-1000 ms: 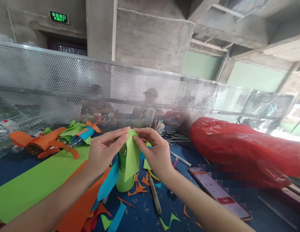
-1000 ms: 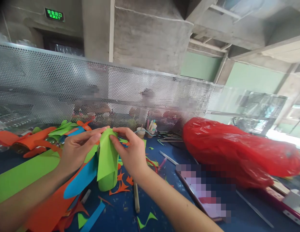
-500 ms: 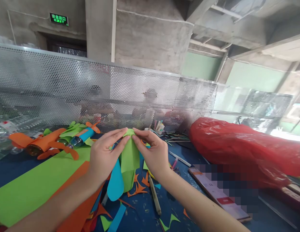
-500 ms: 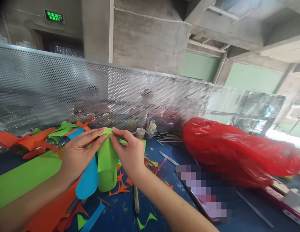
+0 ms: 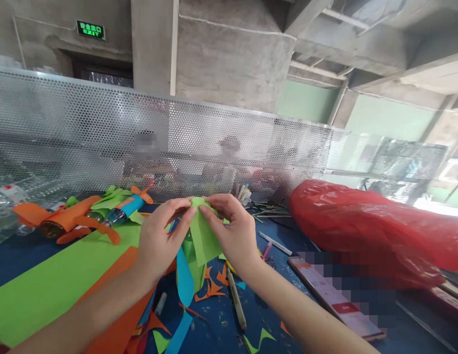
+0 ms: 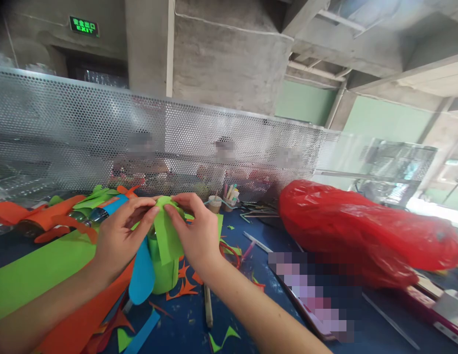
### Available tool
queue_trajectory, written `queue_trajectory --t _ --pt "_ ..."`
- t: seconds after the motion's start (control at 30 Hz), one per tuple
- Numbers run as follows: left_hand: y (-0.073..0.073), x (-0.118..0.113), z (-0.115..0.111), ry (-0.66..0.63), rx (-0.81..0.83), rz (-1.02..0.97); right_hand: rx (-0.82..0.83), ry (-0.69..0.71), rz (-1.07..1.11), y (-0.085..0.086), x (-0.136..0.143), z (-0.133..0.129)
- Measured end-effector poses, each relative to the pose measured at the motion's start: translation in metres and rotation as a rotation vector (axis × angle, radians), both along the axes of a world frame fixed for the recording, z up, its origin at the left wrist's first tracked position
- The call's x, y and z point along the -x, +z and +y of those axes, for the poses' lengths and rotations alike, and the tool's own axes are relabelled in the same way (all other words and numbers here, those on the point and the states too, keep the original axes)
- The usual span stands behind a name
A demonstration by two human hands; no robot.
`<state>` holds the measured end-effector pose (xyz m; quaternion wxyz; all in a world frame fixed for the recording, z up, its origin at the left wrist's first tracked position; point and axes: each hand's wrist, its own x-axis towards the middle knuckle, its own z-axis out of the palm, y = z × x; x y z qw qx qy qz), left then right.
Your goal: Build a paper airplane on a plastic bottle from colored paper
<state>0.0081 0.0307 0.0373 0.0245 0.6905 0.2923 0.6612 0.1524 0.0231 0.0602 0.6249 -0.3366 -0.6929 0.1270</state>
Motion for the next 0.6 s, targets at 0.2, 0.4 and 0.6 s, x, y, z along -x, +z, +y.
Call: queue_trajectory --t 0.2,0.4,0.6 --pt "0.0063 0.0012 -0.0054 0.009 0.014 -0.012 -0.055 0.008 -0.035 -0.0030 -0.0008 0.0005" --pt "0.0068 0.0007 -0.0043 0.044 0.014 0.008 -0.082 0.001 -0.046 -0.0028 -0.0014 -0.0007" --pt "0.0052 0.0014 -0.0043 0.019 0.044 -0.012 -0.046 0.015 -0.064 -0.0005 -0.0013 -0.0019"
